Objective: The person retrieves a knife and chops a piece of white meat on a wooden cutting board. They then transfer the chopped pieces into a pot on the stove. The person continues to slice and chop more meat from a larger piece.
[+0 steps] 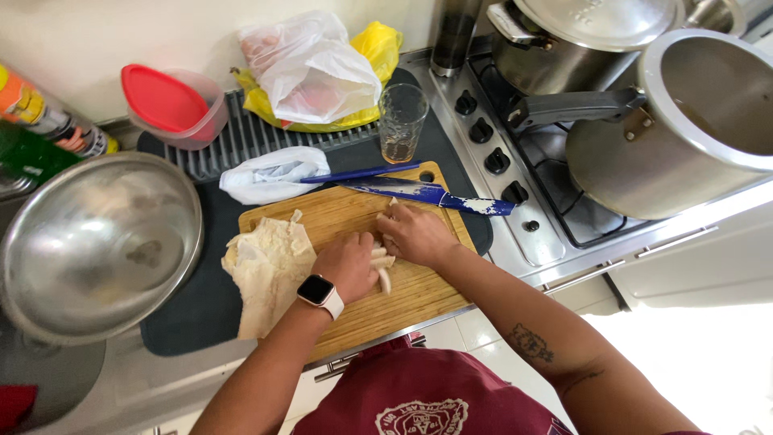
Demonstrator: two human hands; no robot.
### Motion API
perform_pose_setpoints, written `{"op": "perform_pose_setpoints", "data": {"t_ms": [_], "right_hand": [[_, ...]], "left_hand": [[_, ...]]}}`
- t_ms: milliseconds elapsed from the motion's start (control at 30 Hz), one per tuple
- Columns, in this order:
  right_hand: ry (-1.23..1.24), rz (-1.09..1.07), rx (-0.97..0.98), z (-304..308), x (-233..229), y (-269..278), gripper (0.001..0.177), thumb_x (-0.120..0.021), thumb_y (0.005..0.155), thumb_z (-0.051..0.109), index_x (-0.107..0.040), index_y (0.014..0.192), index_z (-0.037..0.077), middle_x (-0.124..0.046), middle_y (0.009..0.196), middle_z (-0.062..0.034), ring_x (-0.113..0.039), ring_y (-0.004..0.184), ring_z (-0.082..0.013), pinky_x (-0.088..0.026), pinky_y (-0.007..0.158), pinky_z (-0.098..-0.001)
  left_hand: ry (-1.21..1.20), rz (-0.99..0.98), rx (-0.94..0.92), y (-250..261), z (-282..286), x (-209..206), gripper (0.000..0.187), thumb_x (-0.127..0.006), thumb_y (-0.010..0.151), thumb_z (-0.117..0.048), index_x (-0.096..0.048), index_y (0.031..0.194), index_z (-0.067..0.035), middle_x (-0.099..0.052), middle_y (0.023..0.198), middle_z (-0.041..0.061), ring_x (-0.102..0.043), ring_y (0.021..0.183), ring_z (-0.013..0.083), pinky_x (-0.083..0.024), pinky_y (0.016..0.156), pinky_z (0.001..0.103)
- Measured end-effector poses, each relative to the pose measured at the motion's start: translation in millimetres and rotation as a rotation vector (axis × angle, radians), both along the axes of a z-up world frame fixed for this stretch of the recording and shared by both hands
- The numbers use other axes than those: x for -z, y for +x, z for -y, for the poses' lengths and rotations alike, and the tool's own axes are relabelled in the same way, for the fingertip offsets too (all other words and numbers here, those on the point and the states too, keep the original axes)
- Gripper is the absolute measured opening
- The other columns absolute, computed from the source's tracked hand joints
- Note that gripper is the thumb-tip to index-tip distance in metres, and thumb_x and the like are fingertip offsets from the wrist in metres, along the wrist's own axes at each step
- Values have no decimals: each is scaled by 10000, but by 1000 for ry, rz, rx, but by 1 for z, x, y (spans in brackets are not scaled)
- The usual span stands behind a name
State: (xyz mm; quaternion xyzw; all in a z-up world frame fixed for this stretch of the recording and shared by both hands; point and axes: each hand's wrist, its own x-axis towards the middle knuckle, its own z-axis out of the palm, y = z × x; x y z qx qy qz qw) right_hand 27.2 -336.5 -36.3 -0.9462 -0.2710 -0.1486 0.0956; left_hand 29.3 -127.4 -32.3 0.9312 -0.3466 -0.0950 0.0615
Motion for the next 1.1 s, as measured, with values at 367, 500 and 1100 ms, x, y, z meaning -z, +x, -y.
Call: {"op": "perform_pose_setpoints", "data": {"t_ms": [367,500,1100], "right_hand": [[559,-239,113,13,-88,-6,146,-698,841,269,-659,975,227,-687,874,-93,-724,889,-353,-582,808,-433],[672,-68,73,42,-152,-9,120,-710,817,253,-663,926,237,-657,818,-61,-700,857,-303,-573,793,-403],[296,-725,181,446,-279,-19,324,-488,1012,223,-535,1277,42,-592,1296,-345,-550,1278,-537,-416,1117,-633]], "left_hand": [[-217,21,-67,-4,36,-107,743,-821,635,-414,-559,1215,-31,-617,1108,201,-637,1090,424,-535,932,507],[-783,-283,-127,-12,92,-188,752,-851,679,-166,-502,1304,66,-591,1192,325,-565,1212,539,-490,1035,576],[-743,-319,69,66,499,-203,398,-850,756,-171,-648,1096,-217,-748,939,-31,-774,968,219,-608,897,394]]}}
